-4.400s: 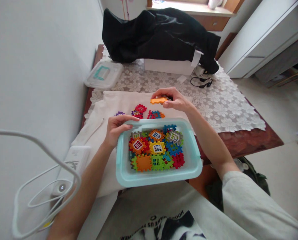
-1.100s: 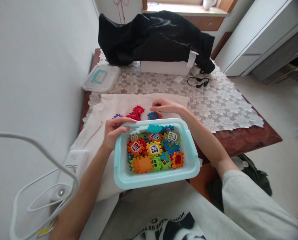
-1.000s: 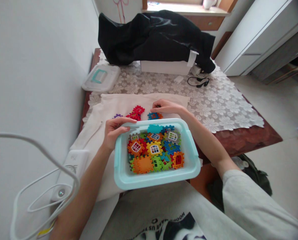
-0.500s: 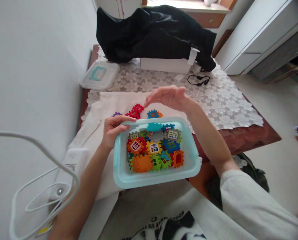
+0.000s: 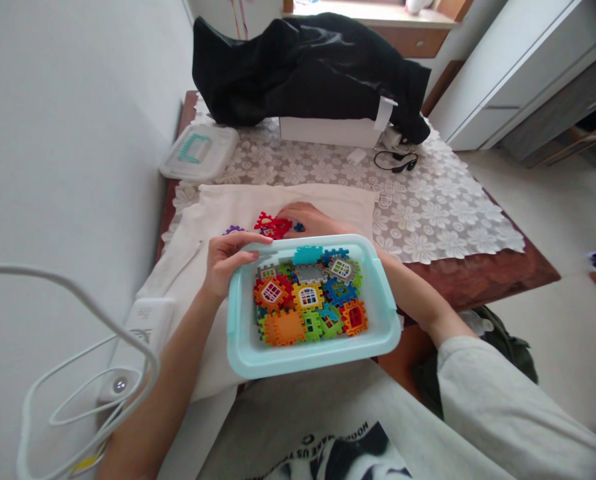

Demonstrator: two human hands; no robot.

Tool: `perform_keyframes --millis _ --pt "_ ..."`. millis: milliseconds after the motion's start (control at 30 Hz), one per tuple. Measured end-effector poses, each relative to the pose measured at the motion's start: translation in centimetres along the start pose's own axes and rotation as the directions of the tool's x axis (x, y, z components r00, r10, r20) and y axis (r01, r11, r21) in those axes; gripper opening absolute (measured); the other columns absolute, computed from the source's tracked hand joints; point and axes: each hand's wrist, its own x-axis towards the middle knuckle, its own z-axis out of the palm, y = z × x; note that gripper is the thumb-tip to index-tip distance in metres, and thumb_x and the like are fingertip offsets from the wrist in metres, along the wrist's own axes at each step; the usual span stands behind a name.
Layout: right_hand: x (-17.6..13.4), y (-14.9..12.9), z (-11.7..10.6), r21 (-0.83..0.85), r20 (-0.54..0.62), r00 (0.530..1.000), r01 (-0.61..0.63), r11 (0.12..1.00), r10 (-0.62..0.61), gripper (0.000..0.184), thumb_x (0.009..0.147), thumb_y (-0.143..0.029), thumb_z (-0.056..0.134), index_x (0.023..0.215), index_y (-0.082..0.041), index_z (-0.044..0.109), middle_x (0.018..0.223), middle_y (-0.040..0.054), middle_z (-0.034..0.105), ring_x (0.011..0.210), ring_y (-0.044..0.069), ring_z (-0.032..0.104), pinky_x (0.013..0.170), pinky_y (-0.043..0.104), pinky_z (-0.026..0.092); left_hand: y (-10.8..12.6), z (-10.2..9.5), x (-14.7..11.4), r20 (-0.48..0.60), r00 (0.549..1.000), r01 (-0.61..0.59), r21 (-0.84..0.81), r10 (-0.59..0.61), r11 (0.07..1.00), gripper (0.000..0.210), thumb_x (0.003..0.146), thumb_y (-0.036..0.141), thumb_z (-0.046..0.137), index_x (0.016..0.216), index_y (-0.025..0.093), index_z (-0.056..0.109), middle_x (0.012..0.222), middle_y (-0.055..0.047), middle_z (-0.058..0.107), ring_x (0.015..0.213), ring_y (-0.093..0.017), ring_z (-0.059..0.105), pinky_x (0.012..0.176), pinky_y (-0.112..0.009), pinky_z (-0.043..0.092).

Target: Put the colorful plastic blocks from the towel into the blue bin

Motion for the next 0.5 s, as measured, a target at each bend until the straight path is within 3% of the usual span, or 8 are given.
perform_keyframes --millis 100,200,267,400,500 --pt "-0.3 -1.3 -0.6 0.036 -0.03 0.999 0.013 0.999 -0.012 0.058 0.11 -0.049 0.073 0.164 -0.033 0.063 0.174 0.0101 0.06 0.162 0.031 0.054 0.138 0.056 0.041 0.1 0.1 0.0 -0.004 1.0 -0.004 0.004 0.004 1.0 0.027 0.069 0.028 0.081 0.091 0.023 0.096 0.082 -0.008 0.088 0.065 -0.02 0.072 0.055 -0.026 0.048" --pt "-0.5 -2.4 -1.0 0.061 0.052 0.995 0.078 0.995 -0.081 0.059 0.107 -0.047 0.077 0.164 -0.036 0.064 0.179 0.0069 0.056 0.169 0.031 0.047 0.142 0.059 0.034 0.3 0.2 0.1 -0.009 1.0 -0.007 0.011 0.007 1.0 0.026 0.067 0.027 0.082 0.089 0.023 0.096 0.078 -0.007 0.086 0.063 -0.019 0.07 0.055 -0.025 0.046" --pt "-0.3 -2.9 -1.2 0.066 0.084 0.991 0.097 0.993 -0.102 0.054 0.105 -0.044 0.079 0.157 -0.033 0.07 0.172 0.0085 0.063 0.165 0.031 0.052 0.141 0.058 0.037 0.3 0.2 0.1 -0.008 1.0 -0.009 0.013 0.009 1.0 0.026 0.067 0.027 0.082 0.088 0.023 0.096 0.078 -0.007 0.086 0.064 -0.018 0.07 0.055 -0.025 0.046" --pt "-0.5 -4.5 -1.7 0.057 0.006 1.0 0.002 0.998 -0.002 0.041 0.105 -0.04 0.079 0.145 -0.032 0.076 0.155 0.0091 0.073 0.147 0.029 0.065 0.131 0.051 0.052 0.0 0.0 0.1 0.002 1.0 -0.009 0.004 0.009 1.0 0.027 0.069 0.028 0.082 0.091 0.023 0.096 0.084 -0.008 0.088 0.067 -0.02 0.072 0.056 -0.026 0.048" --pt "-1.4 -6.5 -2.5 0.07 -0.035 0.999 -0.016 0.997 0.018 0.043 0.108 -0.043 0.075 0.15 -0.038 0.072 0.155 0.006 0.072 0.148 0.029 0.064 0.131 0.052 0.053 0.0 0.0 0.1 -0.006 1.0 -0.008 0.013 0.008 1.0 0.027 0.068 0.028 0.081 0.09 0.022 0.096 0.085 -0.009 0.088 0.068 -0.02 0.072 0.057 -0.026 0.049"
